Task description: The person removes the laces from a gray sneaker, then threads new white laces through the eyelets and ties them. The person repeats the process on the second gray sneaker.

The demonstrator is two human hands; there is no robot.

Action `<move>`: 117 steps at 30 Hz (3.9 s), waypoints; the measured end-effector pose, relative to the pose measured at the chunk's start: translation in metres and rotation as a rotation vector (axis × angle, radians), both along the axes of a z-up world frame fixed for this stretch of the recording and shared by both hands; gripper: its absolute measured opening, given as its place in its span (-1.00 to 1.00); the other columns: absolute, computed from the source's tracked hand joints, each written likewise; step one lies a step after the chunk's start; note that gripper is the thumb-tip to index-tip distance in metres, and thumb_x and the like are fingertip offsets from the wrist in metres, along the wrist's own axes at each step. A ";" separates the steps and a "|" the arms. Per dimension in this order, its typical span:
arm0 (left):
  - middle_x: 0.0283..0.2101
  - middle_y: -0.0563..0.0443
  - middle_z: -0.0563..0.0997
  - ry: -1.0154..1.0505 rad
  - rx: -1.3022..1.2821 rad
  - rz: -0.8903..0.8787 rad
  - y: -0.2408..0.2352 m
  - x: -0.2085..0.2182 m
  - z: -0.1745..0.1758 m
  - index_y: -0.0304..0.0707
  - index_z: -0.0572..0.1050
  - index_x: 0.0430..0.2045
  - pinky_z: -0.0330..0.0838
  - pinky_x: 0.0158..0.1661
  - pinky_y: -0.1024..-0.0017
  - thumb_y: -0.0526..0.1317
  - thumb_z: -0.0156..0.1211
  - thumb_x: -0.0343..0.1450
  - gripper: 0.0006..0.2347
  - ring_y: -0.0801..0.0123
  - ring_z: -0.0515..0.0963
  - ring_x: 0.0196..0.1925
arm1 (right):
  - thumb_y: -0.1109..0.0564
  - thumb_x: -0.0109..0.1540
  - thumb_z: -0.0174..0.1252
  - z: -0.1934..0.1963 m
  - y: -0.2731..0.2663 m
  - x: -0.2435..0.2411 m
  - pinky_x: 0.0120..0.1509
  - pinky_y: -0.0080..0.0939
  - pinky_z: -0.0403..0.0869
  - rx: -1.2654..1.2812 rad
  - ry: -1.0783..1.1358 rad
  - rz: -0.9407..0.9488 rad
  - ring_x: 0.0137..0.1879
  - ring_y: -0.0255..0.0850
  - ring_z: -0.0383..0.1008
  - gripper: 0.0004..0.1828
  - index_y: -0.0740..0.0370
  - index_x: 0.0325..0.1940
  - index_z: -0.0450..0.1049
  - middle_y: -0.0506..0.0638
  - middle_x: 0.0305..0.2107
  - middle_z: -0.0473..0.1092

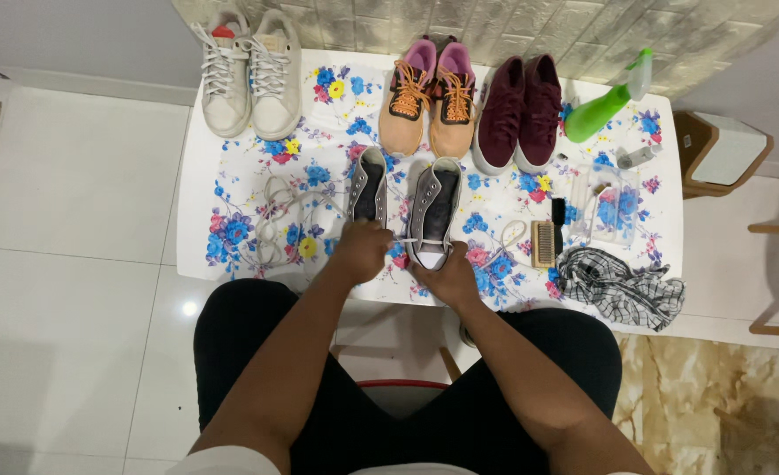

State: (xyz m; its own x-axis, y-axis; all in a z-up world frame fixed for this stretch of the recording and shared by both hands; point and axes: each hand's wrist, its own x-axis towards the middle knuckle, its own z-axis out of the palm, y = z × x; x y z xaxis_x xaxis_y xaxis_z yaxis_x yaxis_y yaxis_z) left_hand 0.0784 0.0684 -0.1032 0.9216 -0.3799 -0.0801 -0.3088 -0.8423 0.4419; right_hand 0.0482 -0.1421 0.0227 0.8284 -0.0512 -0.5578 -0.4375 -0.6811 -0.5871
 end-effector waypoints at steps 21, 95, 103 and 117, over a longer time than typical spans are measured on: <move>-0.23 -0.17 0.48 -0.177 -0.377 0.087 -0.010 0.002 0.031 -0.30 0.51 -0.15 0.43 -0.15 0.16 -0.41 0.03 0.40 -0.81 -0.08 0.57 -0.16 | -0.34 0.13 0.32 -0.014 -0.007 0.000 0.26 0.17 0.49 0.010 -0.008 -0.024 0.24 0.30 0.47 0.10 0.47 0.40 0.00 0.50 0.05 0.42; -0.47 -0.11 0.54 -0.388 0.288 0.129 -0.048 -0.016 0.020 -0.20 0.59 -0.49 0.49 -0.44 0.20 -0.37 0.22 0.30 -0.95 0.10 0.63 -0.48 | -0.36 0.09 0.29 0.000 -0.003 0.004 0.35 0.20 0.42 -0.056 0.051 0.052 0.28 0.32 0.44 0.13 0.29 0.47 -0.07 0.45 0.08 0.43; -0.39 -0.03 0.53 -0.106 0.164 0.256 -0.027 0.004 0.071 -0.16 0.55 -0.41 0.53 -0.41 0.14 -0.22 0.08 0.44 -0.89 0.12 0.65 -0.38 | -0.37 0.11 0.27 0.000 0.001 0.004 0.36 0.16 0.42 -0.087 0.060 0.062 0.29 0.27 0.44 0.10 0.23 0.48 -0.06 0.40 0.11 0.43; -0.41 0.00 0.26 -0.664 -0.498 0.742 0.145 -0.017 0.172 -0.24 0.33 -0.40 0.27 -0.29 0.39 -0.36 -0.07 0.61 -0.84 0.25 0.34 -0.36 | -0.34 0.16 0.28 0.000 0.003 0.000 0.34 0.22 0.42 -0.088 0.028 0.063 0.29 0.33 0.42 0.09 0.32 0.49 -0.07 0.49 0.15 0.37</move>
